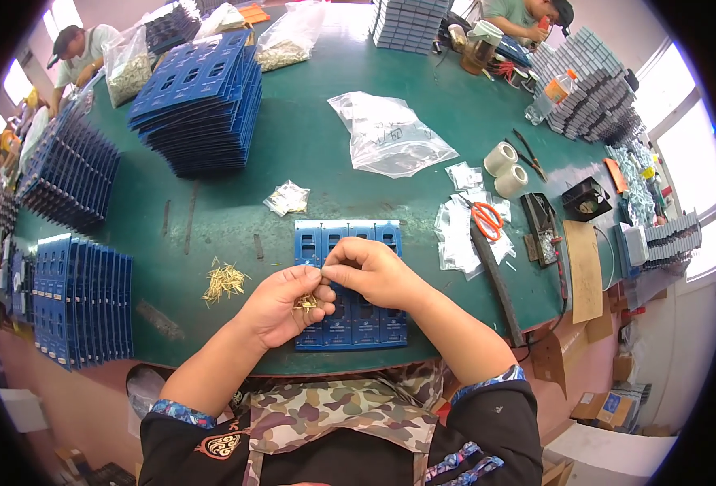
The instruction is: The person assembles small electrical components by hand, inserting gold connectors and small white components into blue plastic housing units.
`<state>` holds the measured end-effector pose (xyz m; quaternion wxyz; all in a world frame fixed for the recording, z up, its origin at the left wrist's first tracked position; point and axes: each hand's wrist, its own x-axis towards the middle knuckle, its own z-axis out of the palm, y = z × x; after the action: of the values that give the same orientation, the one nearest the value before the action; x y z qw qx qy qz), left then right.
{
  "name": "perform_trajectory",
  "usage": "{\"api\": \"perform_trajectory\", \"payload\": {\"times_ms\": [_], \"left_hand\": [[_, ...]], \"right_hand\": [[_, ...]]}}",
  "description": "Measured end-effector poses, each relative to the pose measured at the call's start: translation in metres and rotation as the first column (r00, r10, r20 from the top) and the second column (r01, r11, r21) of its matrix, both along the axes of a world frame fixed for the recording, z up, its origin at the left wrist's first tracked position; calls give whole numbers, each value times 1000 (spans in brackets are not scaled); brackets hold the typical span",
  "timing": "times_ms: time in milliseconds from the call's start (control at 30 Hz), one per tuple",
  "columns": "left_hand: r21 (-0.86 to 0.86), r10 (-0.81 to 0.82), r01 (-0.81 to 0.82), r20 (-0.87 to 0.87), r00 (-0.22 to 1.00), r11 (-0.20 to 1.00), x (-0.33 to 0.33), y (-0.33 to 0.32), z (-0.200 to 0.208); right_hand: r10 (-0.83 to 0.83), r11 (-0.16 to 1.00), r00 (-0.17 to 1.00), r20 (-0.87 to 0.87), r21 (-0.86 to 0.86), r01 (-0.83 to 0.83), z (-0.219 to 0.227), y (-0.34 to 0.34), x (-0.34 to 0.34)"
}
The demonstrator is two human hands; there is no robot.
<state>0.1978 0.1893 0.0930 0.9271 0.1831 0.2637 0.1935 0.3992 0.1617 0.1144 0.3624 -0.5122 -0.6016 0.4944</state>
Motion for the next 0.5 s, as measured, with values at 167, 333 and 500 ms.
{"api": "perform_trajectory", "payload": {"times_ms": [167,333,500], "left_hand": [[-61,421,-420,-6,907,905,-2,12,8],[-92,423,-422,-7,906,902,-10,7,6],[31,277,-277,-26,960,960,-12,5,8]], "right_hand": [[-205,975,962,179,120,186,4,13,16],[-132,959,838,530,282,-28,-1,15,19],[-130,937,790,599,334,-99,-5,17,17]]}}
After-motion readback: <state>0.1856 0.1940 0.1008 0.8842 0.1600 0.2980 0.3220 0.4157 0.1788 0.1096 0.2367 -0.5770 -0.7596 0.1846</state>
